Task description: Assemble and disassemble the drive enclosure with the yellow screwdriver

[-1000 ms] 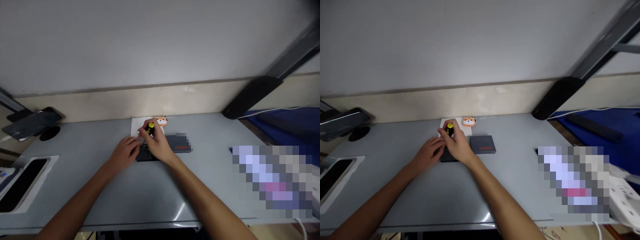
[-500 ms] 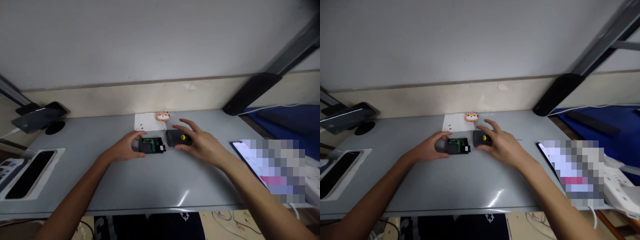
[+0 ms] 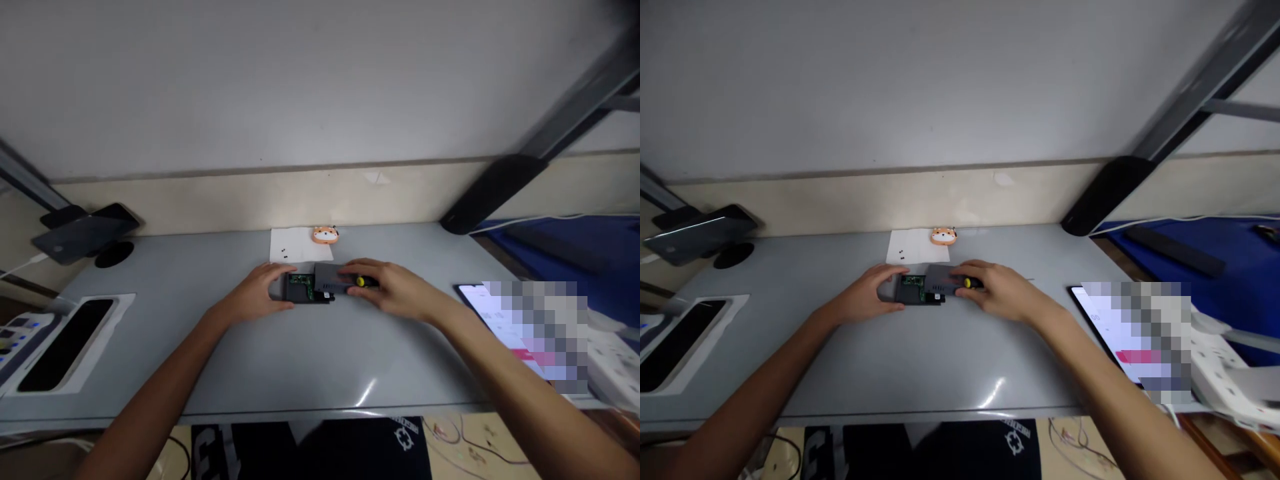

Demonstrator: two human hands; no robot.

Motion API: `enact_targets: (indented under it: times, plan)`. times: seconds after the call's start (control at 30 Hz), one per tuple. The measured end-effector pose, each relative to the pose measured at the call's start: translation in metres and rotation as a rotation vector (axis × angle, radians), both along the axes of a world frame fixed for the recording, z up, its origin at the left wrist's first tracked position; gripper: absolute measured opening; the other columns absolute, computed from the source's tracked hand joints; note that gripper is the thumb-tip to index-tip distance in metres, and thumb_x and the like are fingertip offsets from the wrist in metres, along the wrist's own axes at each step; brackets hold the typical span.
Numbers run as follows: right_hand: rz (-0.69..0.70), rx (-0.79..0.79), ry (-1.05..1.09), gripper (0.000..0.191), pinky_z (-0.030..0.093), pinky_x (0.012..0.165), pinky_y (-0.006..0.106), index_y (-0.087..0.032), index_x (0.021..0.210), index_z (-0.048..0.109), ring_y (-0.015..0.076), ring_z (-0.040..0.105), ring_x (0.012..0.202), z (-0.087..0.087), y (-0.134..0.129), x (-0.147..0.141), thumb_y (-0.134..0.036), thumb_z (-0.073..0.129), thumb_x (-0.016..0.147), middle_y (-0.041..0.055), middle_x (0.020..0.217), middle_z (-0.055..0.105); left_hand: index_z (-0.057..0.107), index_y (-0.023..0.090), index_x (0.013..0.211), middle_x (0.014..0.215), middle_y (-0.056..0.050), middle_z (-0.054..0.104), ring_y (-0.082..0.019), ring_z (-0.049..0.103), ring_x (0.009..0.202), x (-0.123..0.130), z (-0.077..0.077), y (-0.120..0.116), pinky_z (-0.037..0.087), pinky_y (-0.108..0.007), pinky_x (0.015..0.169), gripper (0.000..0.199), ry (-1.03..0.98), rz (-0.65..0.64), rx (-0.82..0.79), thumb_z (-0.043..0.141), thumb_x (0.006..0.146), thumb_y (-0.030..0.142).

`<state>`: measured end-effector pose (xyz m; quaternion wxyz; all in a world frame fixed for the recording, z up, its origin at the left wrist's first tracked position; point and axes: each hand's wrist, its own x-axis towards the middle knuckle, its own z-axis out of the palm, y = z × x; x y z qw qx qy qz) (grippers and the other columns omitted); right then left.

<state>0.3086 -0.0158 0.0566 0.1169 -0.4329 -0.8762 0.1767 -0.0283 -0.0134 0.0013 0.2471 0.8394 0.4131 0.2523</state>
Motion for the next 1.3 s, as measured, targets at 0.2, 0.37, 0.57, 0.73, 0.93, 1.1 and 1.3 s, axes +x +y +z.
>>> enact_targets:
  times: [0.2,0.37,0.57,0.73,0.93,1.1,1.3]
  plan:
    - [-0.024,0.03,-0.029,0.044,0.059,0.076,0.041,-0.032,0.136,0.061,0.0207,0.073,0.079,-0.019,-0.016,-0.016,-0.048,0.064,0.095,0.009,0.149,0.055,0.057,0.034,0.141,0.145,-0.005,0.059,-0.029,0.053,0.135,0.002,0.0,0.0,0.041,-0.049,0.117,0.07,0.008,0.0,-0.024,0.086,0.078,0.034]
    - [0.019,0.038,0.015,0.04,0.059,0.076,0.039,-0.033,0.134,0.061,0.0202,0.073,0.082,-0.022,-0.017,-0.017,-0.042,0.064,0.095,0.0084,0.148,0.054,0.057,0.034,0.142,0.144,-0.004,0.06,-0.029,0.055,0.133,0.003,0.001,-0.001,0.045,-0.047,0.113,0.071,0.01,0.0,-0.033,0.086,0.077,0.031]
    - [0.041,0.015,0.027,0.039,0.056,0.071,0.039,-0.031,0.131,0.061,0.019,0.07,0.077,-0.021,-0.012,-0.032,-0.039,0.068,0.093,0.0087,0.146,0.055,0.058,0.033,0.141,0.143,-0.005,0.062,-0.029,0.056,0.131,0.004,0.0,0.0,0.047,-0.047,0.11,0.073,0.01,0.006,-0.038,0.089,0.075,0.032]
    - [0.073,-0.007,0.034,0.04,0.056,0.076,0.038,-0.03,0.129,0.062,0.0206,0.071,0.084,-0.022,-0.007,-0.046,-0.042,0.069,0.093,0.0086,0.139,0.058,0.053,0.033,0.149,0.141,-0.007,0.064,-0.03,0.061,0.125,0.004,-0.004,0.001,0.05,-0.046,0.106,0.09,0.038,0.092,-0.079,0.094,0.069,0.033]
    - [0.086,0.001,0.149,0.034,0.056,0.075,0.037,-0.028,0.124,0.066,0.0189,0.07,0.082,-0.008,0.0,-0.05,-0.046,0.066,0.095,0.0085,0.13,0.062,0.059,0.032,0.141,0.135,-0.006,0.067,-0.031,0.06,0.126,0.004,-0.004,0.003,0.046,-0.048,0.11,0.083,0.078,0.049,-0.026,0.095,0.067,0.04]
    - [-0.124,0.191,0.675,0.029,0.053,0.081,0.036,-0.023,0.095,0.069,0.021,0.067,0.089,0.012,0.016,-0.062,-0.044,0.051,0.103,0.0068,0.095,0.069,0.061,0.028,0.134,0.141,-0.008,0.063,-0.03,0.058,0.131,0.009,-0.004,-0.002,0.043,-0.048,0.114,0.072,0.075,0.046,0.039,0.09,0.072,0.05]
    - [-0.605,0.036,1.107,0.064,0.035,0.048,0.027,-0.021,0.078,0.064,0.0133,0.047,0.052,-0.001,0.037,-0.066,-0.07,0.029,0.101,-0.0002,0.059,0.051,0.064,0.026,0.131,0.136,-0.007,0.068,-0.027,0.062,0.126,0.011,0.003,-0.006,0.048,-0.044,0.111,0.061,0.093,0.067,0.04,0.085,0.078,0.051]
